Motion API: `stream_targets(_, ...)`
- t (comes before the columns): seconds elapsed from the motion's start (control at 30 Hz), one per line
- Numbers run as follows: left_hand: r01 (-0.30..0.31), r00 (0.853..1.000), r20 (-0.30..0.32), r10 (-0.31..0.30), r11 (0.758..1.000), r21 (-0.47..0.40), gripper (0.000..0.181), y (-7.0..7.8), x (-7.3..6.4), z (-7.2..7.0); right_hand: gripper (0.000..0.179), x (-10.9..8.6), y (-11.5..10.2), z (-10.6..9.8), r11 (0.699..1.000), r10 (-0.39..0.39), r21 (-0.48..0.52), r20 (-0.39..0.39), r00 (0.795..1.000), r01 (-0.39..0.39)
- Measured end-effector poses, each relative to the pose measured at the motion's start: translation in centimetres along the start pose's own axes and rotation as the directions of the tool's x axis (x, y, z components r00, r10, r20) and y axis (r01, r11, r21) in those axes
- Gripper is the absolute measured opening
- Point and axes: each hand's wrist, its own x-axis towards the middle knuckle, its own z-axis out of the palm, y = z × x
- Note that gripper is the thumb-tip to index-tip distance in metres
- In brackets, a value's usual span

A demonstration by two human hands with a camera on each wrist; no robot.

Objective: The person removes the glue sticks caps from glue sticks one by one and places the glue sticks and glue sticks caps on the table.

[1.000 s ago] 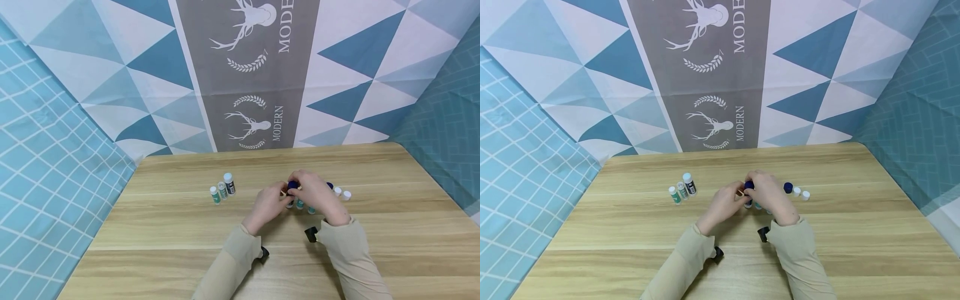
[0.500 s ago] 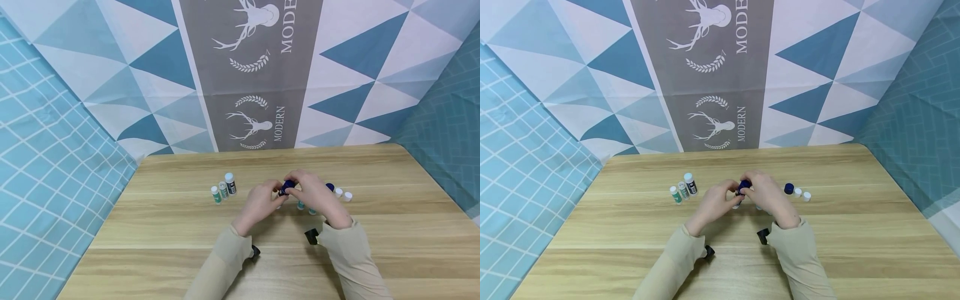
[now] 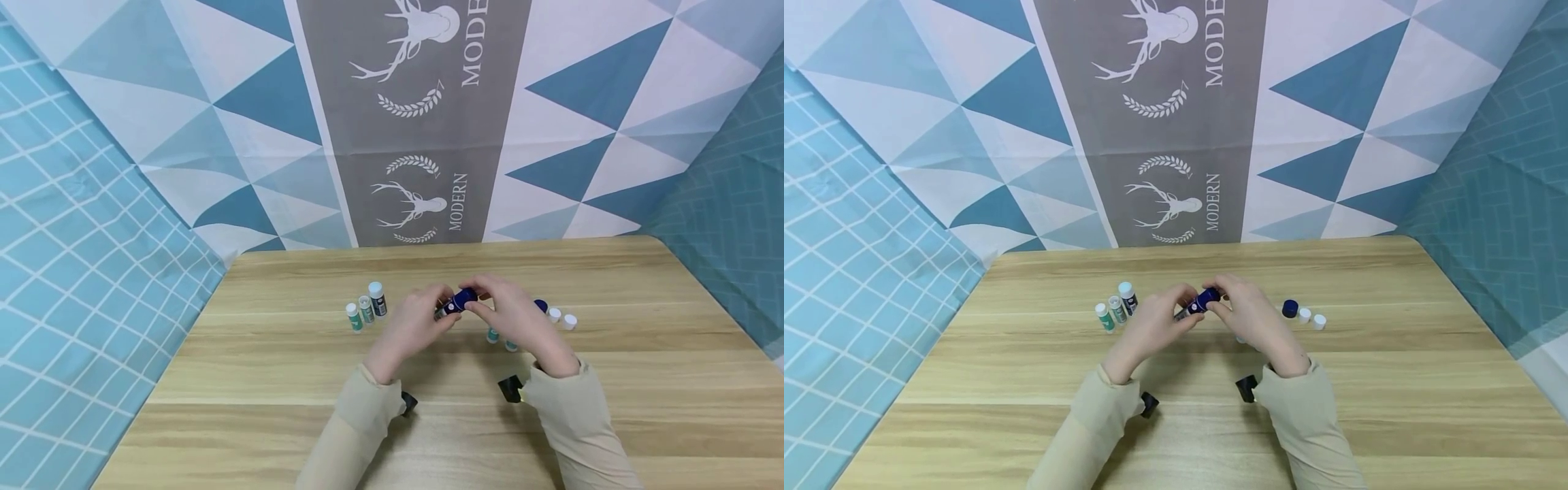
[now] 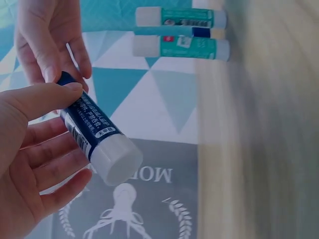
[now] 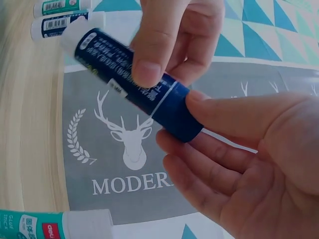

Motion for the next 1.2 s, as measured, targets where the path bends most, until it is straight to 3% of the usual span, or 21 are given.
stream_targets(0.27, -0.059, 0.995, -0.074, 0.068, 0.991, 0.117, 0.023, 0.1, -0.3, -1.2, 0.03, 0.1, -0.1, 0.1, 0.998, -0.039, 0.043, -0.024, 0.999, 0.04)
stream_targets(0.57, -0.123, 0.975, -0.159, 0.153, 0.976, 0.182, 0.026, 0.2, -0.4, -1.9, 0.032, 0.2, -0.2, 0.2, 0.996, -0.045, 0.076, -0.025, 0.999, 0.046)
stream_targets(0.83, -0.174, 0.956, -0.207, 0.208, 0.97, 0.17, 0.027, 0.0, -0.4, -2.4, 0.029, 0.1, -0.5, -0.2, 0.993, -0.074, 0.085, -0.065, 0.995, 0.079)
stream_targets(1.2, -0.181, 0.953, -0.221, 0.208, 0.974, 0.134, 0.029, -0.2, -0.4, -2.5, 0.031, 0.1, -0.3, -0.2, 0.991, -0.104, 0.073, -0.08, 0.991, 0.11)
